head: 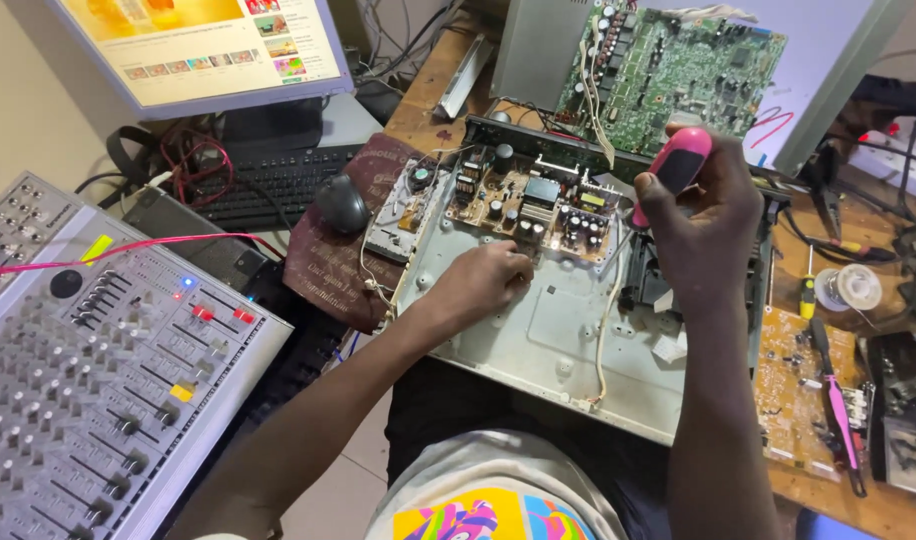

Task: The person uses a screwdriver to work on the internal components of an open electronic device. They then use a multimeter to test connections on a circuit board before placing the board back into the device casing.

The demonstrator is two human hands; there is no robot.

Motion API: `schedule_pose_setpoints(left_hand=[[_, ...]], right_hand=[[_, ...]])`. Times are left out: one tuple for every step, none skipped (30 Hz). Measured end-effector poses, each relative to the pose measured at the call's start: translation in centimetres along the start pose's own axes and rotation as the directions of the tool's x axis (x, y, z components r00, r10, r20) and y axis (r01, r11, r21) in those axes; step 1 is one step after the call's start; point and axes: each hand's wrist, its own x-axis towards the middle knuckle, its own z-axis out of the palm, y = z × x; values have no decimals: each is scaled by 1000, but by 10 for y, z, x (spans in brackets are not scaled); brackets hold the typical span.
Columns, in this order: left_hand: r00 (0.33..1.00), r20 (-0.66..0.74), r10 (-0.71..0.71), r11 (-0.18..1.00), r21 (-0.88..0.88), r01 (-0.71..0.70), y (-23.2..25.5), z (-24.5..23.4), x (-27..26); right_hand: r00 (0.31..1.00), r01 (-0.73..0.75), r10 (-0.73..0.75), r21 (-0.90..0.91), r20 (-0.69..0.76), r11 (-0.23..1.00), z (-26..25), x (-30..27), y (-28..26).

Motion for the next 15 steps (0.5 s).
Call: schedule_pose_setpoints(left_hand=[[1000, 5, 1, 1000, -2, -1, -1, 6, -2], [1000, 0, -4, 999, 40, 4, -3, 10, -1], [1000, -5, -9, 997, 81, 9, -6, 14, 1], [1000, -10, -5, 997, 82, 6, -4, 15, 4], [1000, -15, 6, 998, 65, -5, -3, 16, 7], [1000, -18, 8, 999, 45, -8, -2, 19, 5], [1000, -20, 2, 999, 42, -1, -2, 20, 4], [999, -36, -13, 1000, -11, 13, -2, 20, 4], [998, -51, -28, 998, -64, 25, -2, 19, 4], [998, -59, -34, 998, -62, 31, 11, -10, 0], [983, -60, -172, 957, -247, 152, 25, -40, -3], [953, -32, -300, 870, -420, 260, 38, -71, -7], [952, -39, -304, 871, -417, 261, 35, -92, -8], [935, -92, -342, 856, -442, 269, 34, -111, -13], [914, -142, -379, 840, -467, 276, 33, -129, -17]], right_hand=[[1000, -4, 4, -2, -2, 1000, 0, -2, 2], [1000, -6, 6, -3, 0, 1000, 0, -1, 4], [1000, -8, 8, -5, 2, 1000, 0, 1, 6], [1000, -2, 3, -7, 2, 1000, 1, 2, 5], [1000, -11, 11, -11, 2, 1000, 2, 2, 4], [1000, -25, 25, -12, 9, 1000, 5, 0, 2], [1000, -26, 27, -10, 16, 1000, 5, -1, 3], [1000, -23, 23, -18, 16, 1000, 5, 0, 3], [1000, -19, 19, -25, 16, 999, 5, 0, 3], [1000, -13, 13, -21, 22, 1000, 6, 0, -8], [996, -80, 83, -104, 28, 991, 7, -1, -20], [988, -145, 152, -186, 24, 972, 9, -1, -31], [989, -139, 146, -181, 27, 974, 10, 3, -31], [986, -158, 164, -180, 17, 971, 9, 3, -31], [983, -178, 182, -179, 7, 968, 8, 2, -32]])
